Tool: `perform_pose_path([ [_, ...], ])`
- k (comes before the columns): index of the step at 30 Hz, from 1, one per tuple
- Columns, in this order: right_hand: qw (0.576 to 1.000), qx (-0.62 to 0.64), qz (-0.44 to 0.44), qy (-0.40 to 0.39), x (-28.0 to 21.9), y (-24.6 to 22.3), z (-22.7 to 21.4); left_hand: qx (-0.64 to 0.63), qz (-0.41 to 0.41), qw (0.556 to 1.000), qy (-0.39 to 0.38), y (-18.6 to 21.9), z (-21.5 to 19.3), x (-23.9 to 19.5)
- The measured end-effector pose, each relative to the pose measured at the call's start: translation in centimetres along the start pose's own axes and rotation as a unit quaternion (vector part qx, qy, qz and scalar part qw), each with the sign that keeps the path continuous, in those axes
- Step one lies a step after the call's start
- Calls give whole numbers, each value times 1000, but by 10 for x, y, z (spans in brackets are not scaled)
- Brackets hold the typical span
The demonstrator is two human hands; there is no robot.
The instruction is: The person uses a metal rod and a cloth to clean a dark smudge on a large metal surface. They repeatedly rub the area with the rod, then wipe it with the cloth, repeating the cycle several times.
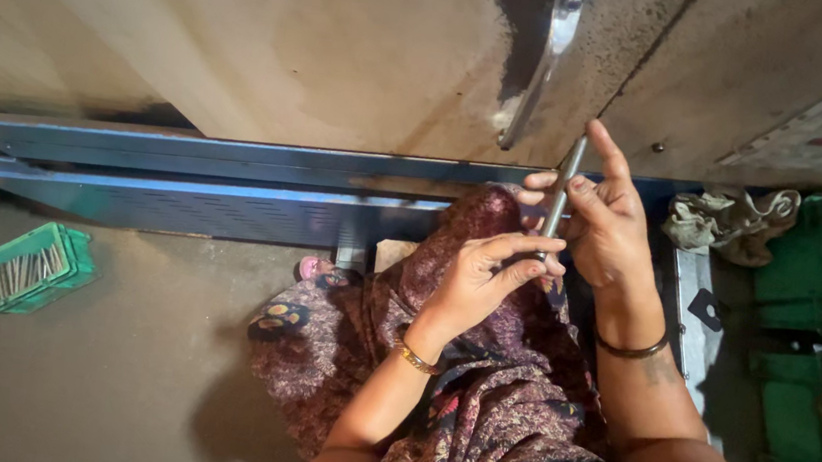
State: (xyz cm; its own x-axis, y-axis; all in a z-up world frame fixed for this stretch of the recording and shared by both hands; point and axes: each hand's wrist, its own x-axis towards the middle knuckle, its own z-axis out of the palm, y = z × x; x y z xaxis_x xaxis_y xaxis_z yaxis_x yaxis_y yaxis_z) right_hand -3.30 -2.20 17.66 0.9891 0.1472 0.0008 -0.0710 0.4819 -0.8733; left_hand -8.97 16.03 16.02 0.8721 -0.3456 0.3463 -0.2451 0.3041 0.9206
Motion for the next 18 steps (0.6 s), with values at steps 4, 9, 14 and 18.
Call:
perform_pose_path([
  [4, 999, 2, 26, -36, 0, 1, 1, -28, -5, 999, 14, -2, -2, -1],
  [9, 993, -77, 4, -88, 1, 9, -4, -58, -13, 997, 56, -7, -3, -2],
  [14, 958, -254, -85, -103, 2, 27, 2, -17, -7, 996, 87, -2, -2, -3],
  [18, 936, -317, -99, -120, -1, 29, 5, 23, 14, 996, 90, 7, -3, -5],
])
